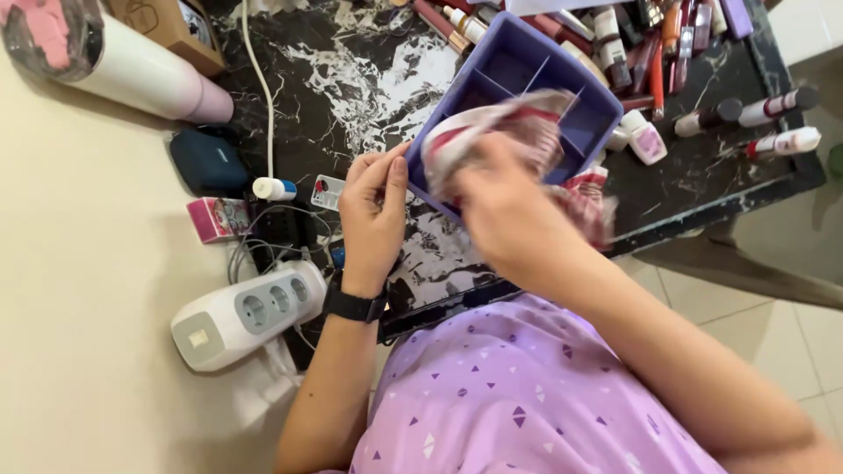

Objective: The person sprays a purple plastic organizer with a cleaning solution and wipes its compartments and sides with a cloth. The organizer is rotated and cleaned thoroughly on a cluttered countertop.

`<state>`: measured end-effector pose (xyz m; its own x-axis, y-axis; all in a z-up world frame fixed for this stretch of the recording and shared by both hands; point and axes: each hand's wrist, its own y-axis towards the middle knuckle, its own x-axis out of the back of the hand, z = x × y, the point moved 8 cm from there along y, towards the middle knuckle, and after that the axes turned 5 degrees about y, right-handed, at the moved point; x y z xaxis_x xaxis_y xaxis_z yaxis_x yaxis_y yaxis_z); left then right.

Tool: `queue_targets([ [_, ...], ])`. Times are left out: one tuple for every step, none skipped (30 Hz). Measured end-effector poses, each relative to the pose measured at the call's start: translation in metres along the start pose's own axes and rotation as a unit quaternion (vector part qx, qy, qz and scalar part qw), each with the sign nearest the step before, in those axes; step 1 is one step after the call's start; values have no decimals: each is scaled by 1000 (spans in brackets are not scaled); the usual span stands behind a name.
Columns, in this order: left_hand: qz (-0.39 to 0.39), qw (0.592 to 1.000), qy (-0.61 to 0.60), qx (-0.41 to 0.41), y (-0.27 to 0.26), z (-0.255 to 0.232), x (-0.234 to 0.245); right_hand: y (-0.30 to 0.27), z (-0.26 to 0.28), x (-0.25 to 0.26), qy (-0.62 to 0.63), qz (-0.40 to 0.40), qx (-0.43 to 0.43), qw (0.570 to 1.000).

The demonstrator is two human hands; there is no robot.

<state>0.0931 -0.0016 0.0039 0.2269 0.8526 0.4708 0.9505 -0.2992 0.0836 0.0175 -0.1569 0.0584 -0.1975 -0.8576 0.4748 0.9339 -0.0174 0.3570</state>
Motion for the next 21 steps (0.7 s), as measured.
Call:
queue_targets([
  [-10, 1000, 1, -15, 1, -1, 3, -1, -24, -36, -123, 87, -29, 988],
  [-20, 999, 3, -30, 3, -3, 6, -5, -50, -70, -242, 172, -57, 953],
  [-17, 999, 5, -32, 5, -2, 5, -1, -59, -70, -240, 168, -60, 954],
  [-13, 999, 4, -36, 7, -2, 5, 2, -64, -75, -262, 189, -19, 946],
  [-7, 999, 3, -36, 6, -1, 4, 0, -68, -81, -281, 212, 18, 936],
  [-2, 999, 5, -34, 5, 0, 4, -3, -66, -82, -277, 212, 12, 937],
  [-5, 999, 18, -42, 7, -1, 5, -3, -64, -81, -323, 200, 21, 925],
  [-8, 998, 30, -51, 8, -3, 6, -4, -62, -80, -368, 188, 29, 910],
  [-3, 998, 31, -53, 9, -5, 5, -6, -69, -83, -367, 184, 25, 911],
  [-3, 998, 27, -54, 10, -6, 5, -7, -75, -84, -380, 166, 17, 910],
  [-6, 998, 22, -53, 10, -8, 5, -8, -82, -84, -392, 149, 10, 908],
  [-3, 998, 23, -54, 10, -8, 6, -1, -78, -84, -391, 147, 8, 908],
  [-4, 999, 12, -46, 10, -7, 6, 3, -78, -85, -385, 171, -14, 907],
  [-5, 999, 1, -38, 9, -6, 7, 6, -78, -85, -378, 195, -35, 904],
  [-4, 999, 0, -38, 10, -4, 8, 14, -69, -77, -379, 196, -36, 904],
  [-11, 999, 5, -43, 10, -3, 10, 18, -60, -76, -331, 240, -37, 912],
  [-19, 999, 9, -48, 11, -2, 12, 22, -51, -74, -283, 284, -37, 916],
  [-18, 999, 8, -48, 9, -5, 10, 19, -50, -72, -284, 284, -38, 915],
  [-21, 999, 8, -48, 8, -8, 8, 14, -52, -74, -260, 313, -55, 912],
  [-23, 999, 9, -47, 6, -12, 6, 8, -53, -74, -236, 341, -73, 907],
  [-22, 998, 8, -50, 5, -14, 5, 3, -49, -69, -238, 339, -74, 907],
])
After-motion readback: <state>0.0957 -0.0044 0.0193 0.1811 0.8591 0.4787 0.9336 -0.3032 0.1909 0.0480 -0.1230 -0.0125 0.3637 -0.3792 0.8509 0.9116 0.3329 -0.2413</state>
